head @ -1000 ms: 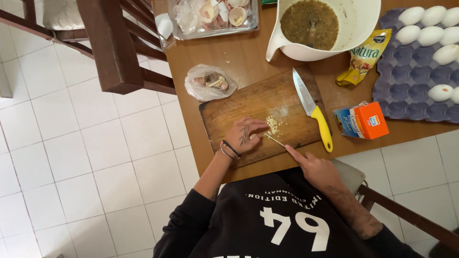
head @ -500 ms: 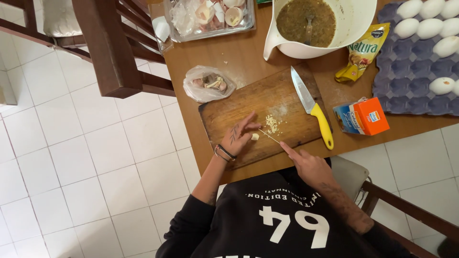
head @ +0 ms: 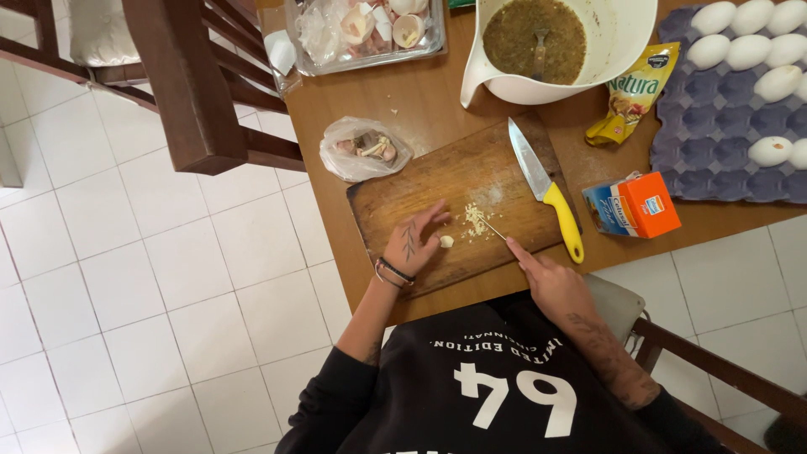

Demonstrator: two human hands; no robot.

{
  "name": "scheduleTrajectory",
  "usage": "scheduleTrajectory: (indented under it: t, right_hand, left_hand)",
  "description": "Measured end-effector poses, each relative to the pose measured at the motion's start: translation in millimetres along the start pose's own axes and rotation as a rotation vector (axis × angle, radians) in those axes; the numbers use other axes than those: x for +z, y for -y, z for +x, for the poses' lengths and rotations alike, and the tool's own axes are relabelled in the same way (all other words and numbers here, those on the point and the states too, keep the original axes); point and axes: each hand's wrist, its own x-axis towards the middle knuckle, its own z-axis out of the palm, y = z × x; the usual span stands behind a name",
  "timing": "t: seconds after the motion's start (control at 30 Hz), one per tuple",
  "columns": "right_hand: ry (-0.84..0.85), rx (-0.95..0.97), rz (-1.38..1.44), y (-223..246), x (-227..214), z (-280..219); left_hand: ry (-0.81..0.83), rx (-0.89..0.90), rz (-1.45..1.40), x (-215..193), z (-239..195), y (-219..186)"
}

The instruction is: Prepare a bowl of eggs by chopping garlic and whisking it into a mixture of beaten eggs and spices.

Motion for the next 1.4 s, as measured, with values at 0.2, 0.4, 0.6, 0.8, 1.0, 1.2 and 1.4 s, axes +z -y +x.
scheduleTrajectory:
  t: [0.2, 0.4, 0.6, 0.8, 1.0, 1.2, 1.4]
  right_hand:
    - [0.039, -0.128, -0.017, 4.3, 15.1, -5.0]
    - [0.034, -0.272, -0.239, -1.1, 13.6, 10.9]
    - [0.094, -0.343, -0.286, -0.5, -2.8, 30.2]
    - [0.16, -0.375, -0.302, -6.4, -0.7, 40.2]
    - [0.233, -0.384, -0.301, -6.7, -4.7, 45.8]
    - [0.235, -0.393, -0.315, 1.8, -5.9, 51.5]
    - [0.12, -0.374, -0.368, -5.9, -6.9, 36.6]
  left_hand:
    - [-0.009, -0.004, 0.211, 0.7, -15.1, 13.3]
    - [0.044, 0.023, 0.331, 23.1, -8.7, 45.5]
    - [0.101, 0.0, 0.299, 24.5, -5.8, 55.2]
    - [0.128, -0.024, 0.277, 21.2, -2.4, 50.0]
    - [0.134, -0.038, 0.251, 19.0, -1.4, 46.9]
    - [0.151, -0.049, 0.23, 18.1, -1.7, 46.4]
    - [0.134, -0.053, 0.251, 15.8, -0.9, 41.7]
